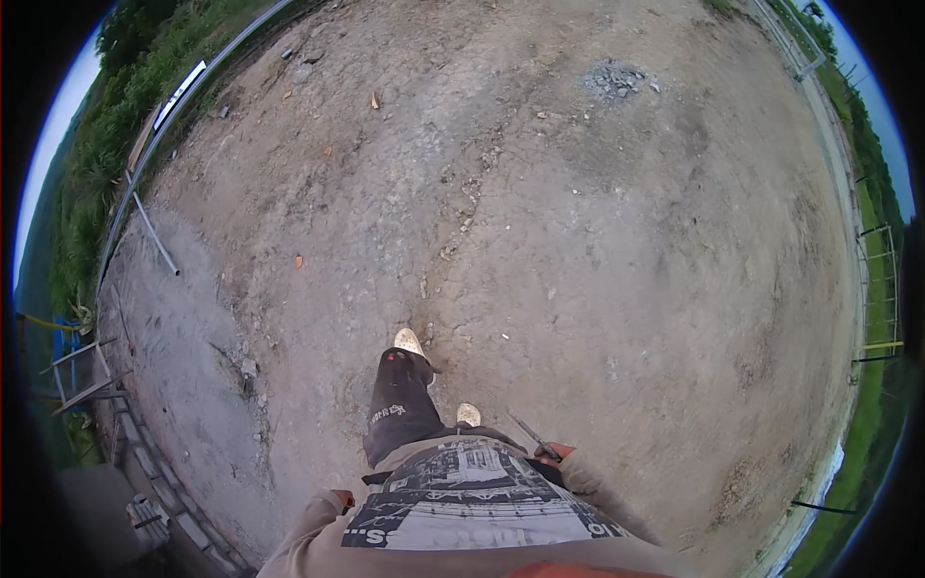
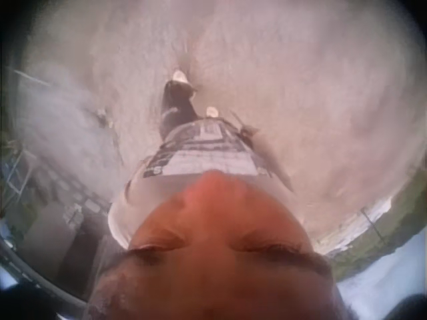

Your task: The person measures a metal rod with a tape measure and cuts it using a hand hacksaw.

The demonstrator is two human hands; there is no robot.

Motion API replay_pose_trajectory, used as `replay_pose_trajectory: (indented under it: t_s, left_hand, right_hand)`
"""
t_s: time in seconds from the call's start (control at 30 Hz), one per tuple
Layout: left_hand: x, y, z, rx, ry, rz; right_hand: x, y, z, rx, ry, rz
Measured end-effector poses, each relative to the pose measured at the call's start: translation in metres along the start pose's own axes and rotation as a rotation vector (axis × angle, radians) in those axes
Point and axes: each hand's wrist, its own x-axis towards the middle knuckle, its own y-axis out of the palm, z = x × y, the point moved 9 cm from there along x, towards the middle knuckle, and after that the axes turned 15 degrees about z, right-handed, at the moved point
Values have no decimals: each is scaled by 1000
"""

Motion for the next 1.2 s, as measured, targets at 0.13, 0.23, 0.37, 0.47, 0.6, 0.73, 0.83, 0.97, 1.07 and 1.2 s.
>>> replay_pose_trajectory:
  t_s: [0.13,0.23,0.37,0.47,0.6,0.73,0.83,0.97,1.07,1.2]
  left_hand:
    - [-8,-61,-20,-120,-12,66]
    - [1,-185,-53,-84,6,45]
    - [-25,-459,-118,163,-27,-150]
    - [-103,-710,-225,431,63,-407]
    - [-265,-985,-387,468,358,-831]
    - [-373,-1146,-494,-373,594,-804]
    - [-394,-1224,-536,-222,590,-782]
    - [-313,-1209,-507,793,416,-478]
    - [-271,-1175,-446,738,78,-108]
    - [-278,-1143,-414,278,13,-57]
  right_hand:
    - [96,-97,61,-72,75,-28]
    - [167,-185,114,-23,106,-122]
    - [214,-284,193,53,180,-156]
    - [226,-347,268,60,216,-260]
    - [249,-423,372,195,142,-395]
    - [300,-511,415,300,41,-474]
    - [352,-594,490,226,-76,-498]
    - [426,-688,536,254,67,-439]
    - [474,-771,619,138,-6,-381]
    - [535,-860,730,-18,51,-338]
